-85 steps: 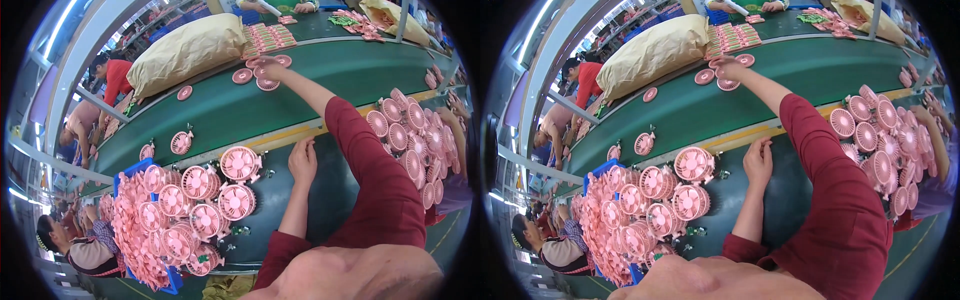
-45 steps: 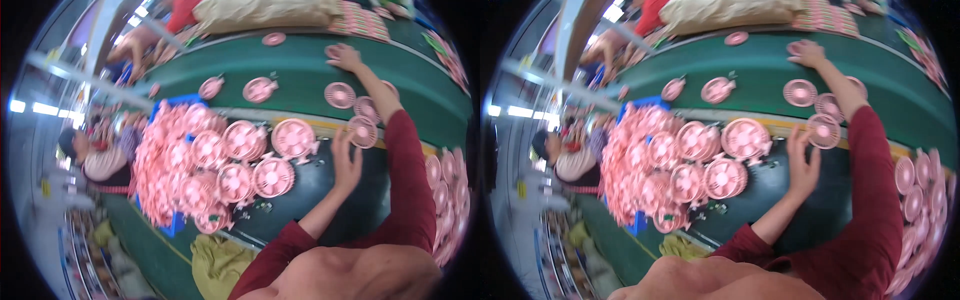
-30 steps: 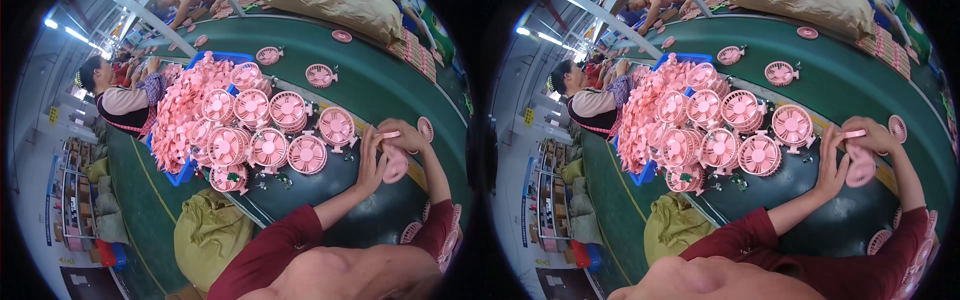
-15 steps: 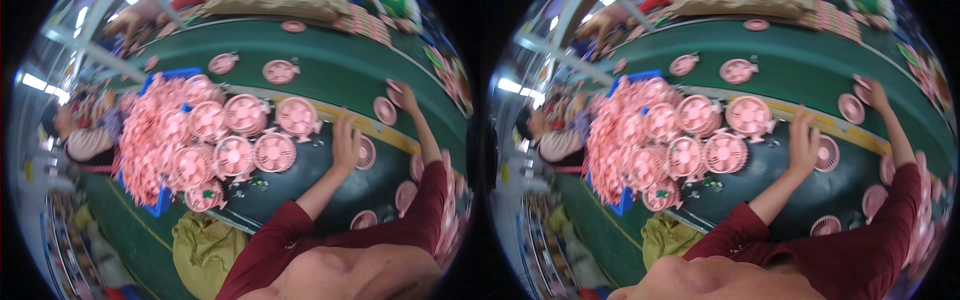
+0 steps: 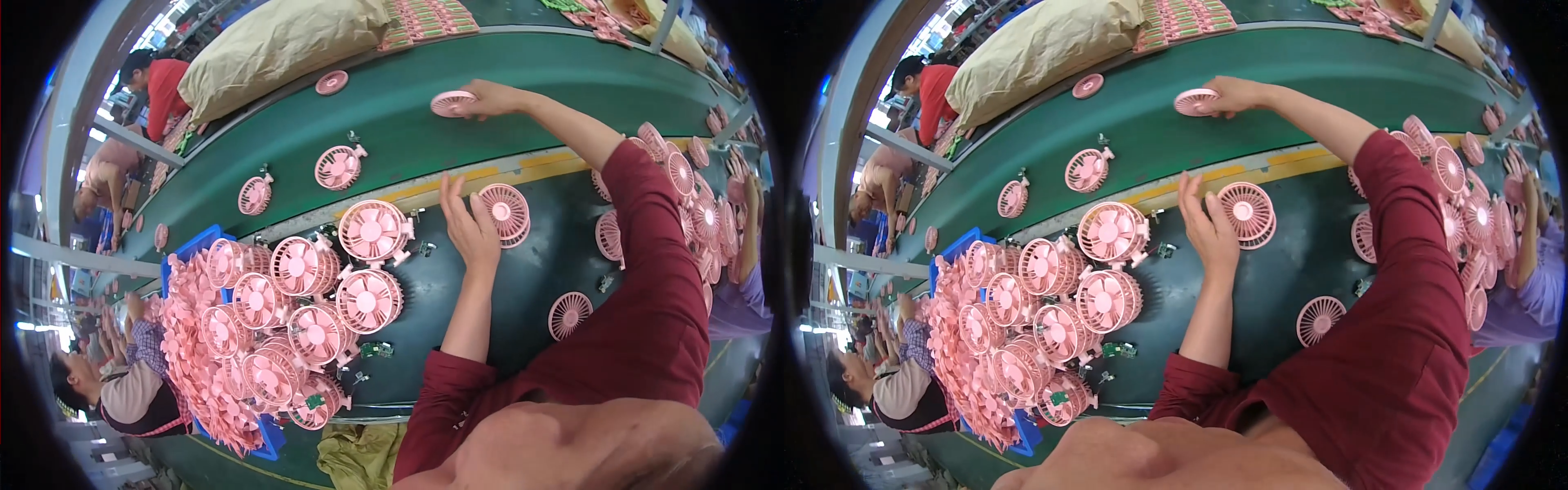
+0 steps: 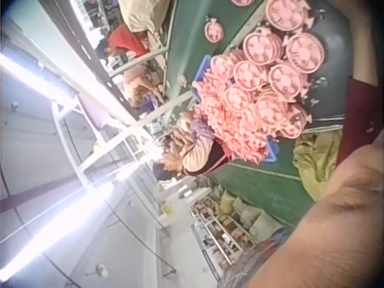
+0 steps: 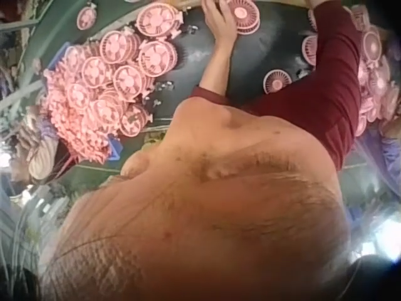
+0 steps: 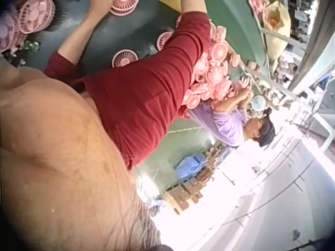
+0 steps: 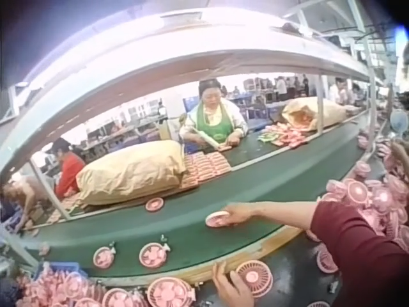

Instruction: The person assembles portable mini fans by picking up fan covers from the conveyor belt, snapping the front and rear covers together by hand, and placing the assembled fan housings back onto the conveyor belt.

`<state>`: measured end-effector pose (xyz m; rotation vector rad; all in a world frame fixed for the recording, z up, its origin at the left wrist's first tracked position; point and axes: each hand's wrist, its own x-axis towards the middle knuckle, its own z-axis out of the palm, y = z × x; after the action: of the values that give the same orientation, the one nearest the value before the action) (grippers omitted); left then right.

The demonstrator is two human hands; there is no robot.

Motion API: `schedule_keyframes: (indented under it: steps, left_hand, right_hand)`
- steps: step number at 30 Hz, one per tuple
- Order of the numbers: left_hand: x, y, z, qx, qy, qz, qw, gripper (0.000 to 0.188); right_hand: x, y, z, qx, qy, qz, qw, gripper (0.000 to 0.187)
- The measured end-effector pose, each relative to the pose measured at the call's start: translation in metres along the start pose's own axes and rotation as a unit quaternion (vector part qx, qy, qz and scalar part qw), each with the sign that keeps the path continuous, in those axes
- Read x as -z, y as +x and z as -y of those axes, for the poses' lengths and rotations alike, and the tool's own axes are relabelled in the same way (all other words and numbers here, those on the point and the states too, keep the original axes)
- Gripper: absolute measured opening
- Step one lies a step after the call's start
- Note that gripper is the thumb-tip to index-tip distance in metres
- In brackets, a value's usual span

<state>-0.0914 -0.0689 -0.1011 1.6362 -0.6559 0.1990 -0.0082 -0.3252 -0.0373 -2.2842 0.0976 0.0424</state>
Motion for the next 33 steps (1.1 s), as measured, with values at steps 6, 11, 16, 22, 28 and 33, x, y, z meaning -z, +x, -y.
schedule_keyframes:
  steps: [6,11,16,22,28,33]
  left_hand:
    - [0.0,0.0,0.008,0.019,0.02,-0.013,1.0,0.028]
    - [0.005,-0.002,0.004,0.042,0.009,0.007,0.999,0.027]
    - [0.023,0.004,0.003,0.037,-0.029,0.009,0.999,0.025]
    - [-0.003,-0.002,-0.008,0.073,-0.069,0.03,0.995,0.025]
    - [0.012,0.0,0.008,0.016,-0.006,-0.025,1.0,0.025]
    - [0.015,0.001,0.004,0.023,-0.021,-0.02,0.999,0.025]
  right_hand:
    - [-0.04,0.158,0.018,0.195,-0.227,-0.104,0.949,0.044]
    - [-0.076,0.25,0.051,0.214,-0.112,-0.145,0.959,0.035]
    - [-0.116,0.26,0.05,0.109,-0.241,-0.158,0.951,0.038]
    - [-0.066,0.188,-0.016,0.229,-0.263,-0.121,0.929,0.039]
    - [-0.021,0.068,0.044,0.094,-0.174,0.196,0.961,0.044]
    - [-0.002,0.044,0.057,0.087,0.06,0.089,0.99,0.041]
